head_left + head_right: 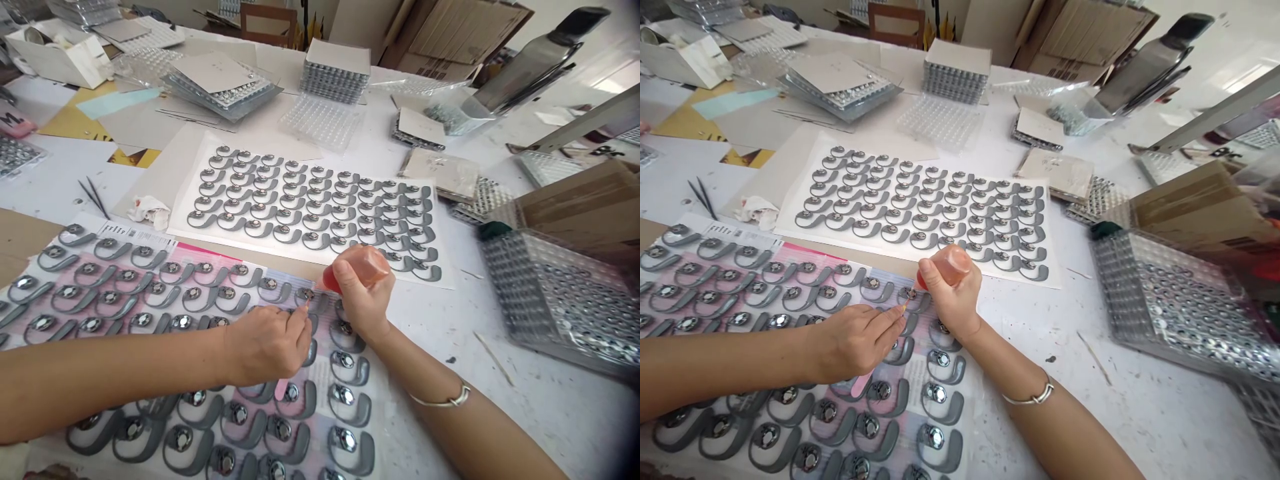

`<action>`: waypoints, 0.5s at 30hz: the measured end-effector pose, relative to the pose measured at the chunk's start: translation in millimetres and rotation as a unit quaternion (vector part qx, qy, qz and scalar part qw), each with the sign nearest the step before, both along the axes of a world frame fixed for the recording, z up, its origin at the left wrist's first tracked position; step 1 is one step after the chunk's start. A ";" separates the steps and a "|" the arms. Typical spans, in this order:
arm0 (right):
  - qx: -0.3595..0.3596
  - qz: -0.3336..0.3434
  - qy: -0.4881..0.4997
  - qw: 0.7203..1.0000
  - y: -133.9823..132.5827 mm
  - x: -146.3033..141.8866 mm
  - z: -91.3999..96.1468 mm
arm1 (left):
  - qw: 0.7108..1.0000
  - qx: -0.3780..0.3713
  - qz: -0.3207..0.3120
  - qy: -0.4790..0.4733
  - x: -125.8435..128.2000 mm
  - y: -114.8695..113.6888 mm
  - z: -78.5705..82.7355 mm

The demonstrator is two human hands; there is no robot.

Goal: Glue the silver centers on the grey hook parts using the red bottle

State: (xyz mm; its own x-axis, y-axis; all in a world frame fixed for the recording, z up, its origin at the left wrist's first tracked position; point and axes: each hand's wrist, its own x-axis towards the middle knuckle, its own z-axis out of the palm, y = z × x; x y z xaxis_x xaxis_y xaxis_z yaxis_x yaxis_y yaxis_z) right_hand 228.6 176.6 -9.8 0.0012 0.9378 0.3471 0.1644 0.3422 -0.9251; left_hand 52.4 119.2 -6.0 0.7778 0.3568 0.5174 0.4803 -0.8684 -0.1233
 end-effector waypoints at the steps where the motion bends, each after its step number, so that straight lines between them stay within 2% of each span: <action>1: -0.003 0.010 0.003 1.000 -0.2 -0.5 0.3 | 1.000 -0.002 0.000 0.000 0.1 -0.1 0.2; 15: 0.030 0.011 -0.031 0.999 0.2 0.1 -1.4 | 1.000 -0.006 0.000 0.013 0.0 -0.6 2.1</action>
State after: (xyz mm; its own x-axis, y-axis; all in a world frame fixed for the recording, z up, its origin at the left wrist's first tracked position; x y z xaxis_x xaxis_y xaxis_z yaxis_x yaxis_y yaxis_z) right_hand 228.7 176.8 -11.1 -0.0422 0.9149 0.4016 0.2123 0.4010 -0.8911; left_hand 52.4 118.6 -3.9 0.7909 0.3631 0.4926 0.4772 -0.8698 -0.1252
